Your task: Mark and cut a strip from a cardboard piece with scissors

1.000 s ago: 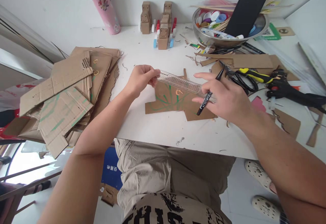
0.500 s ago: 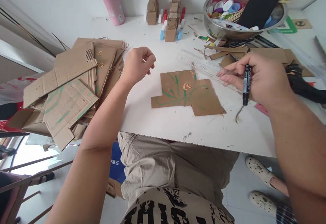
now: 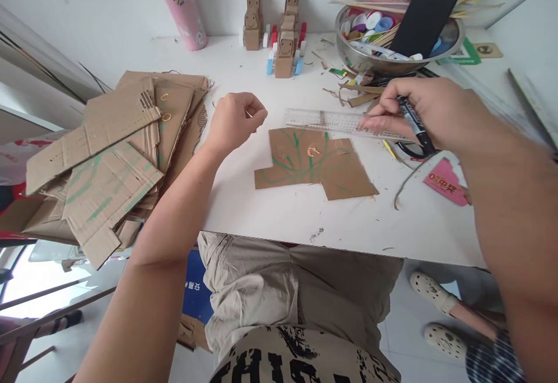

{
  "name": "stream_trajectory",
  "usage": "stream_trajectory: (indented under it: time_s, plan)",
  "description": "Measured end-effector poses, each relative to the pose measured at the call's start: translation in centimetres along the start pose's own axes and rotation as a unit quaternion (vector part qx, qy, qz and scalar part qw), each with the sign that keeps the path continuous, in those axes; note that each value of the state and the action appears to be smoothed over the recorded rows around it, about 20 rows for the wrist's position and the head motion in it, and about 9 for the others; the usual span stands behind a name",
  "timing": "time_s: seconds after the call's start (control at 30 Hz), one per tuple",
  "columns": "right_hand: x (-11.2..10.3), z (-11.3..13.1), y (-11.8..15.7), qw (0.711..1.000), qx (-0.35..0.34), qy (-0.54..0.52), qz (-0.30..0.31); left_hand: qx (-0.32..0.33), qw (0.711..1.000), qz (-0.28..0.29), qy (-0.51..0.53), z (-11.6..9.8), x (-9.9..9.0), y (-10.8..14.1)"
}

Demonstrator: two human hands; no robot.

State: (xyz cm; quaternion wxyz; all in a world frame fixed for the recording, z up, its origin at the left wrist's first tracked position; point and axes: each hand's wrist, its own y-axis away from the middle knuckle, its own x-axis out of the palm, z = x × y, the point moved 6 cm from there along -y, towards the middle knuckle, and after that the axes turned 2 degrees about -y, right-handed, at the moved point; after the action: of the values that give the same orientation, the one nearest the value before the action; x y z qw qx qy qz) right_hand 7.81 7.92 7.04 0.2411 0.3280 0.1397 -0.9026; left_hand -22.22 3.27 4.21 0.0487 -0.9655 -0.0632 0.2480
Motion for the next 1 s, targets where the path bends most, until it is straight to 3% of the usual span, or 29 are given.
stream_trajectory:
  time_s: [0.13,0.23,0.33,0.43,0.63,1.0]
  plan:
    - [1.9,-0.9,-1.8,0.992,-0.028,0.083,0.087,0.038,0.998,0.021,-0.045,-1.4,1.2,0.8]
    - [3.0,-1.3,-2.2,0.985,-0.049,0.140,0.082,0.104,0.982,0.111,-0.109,-2.7,4.7,2.9]
    - [4.0,-0.9,-2.0,0.978,-0.101,0.176,0.051,0.226,0.923,0.211,-0.229,-3.6,9.2,5.9]
    - [5.4,-0.7,-1.5,0.973,-0.126,0.184,0.060,0.313,0.872,0.217,-0.309,-3.6,11.5,7.9]
    - [6.0,-1.0,-0.8,0.972,-0.125,0.199,0.034,0.345,0.824,0.238,-0.381,-2.6,12.3,9.0]
    - [5.9,-1.2,-1.5,0.977,-0.156,0.131,0.067,0.334,0.803,0.298,-0.393,-3.8,12.0,10.1]
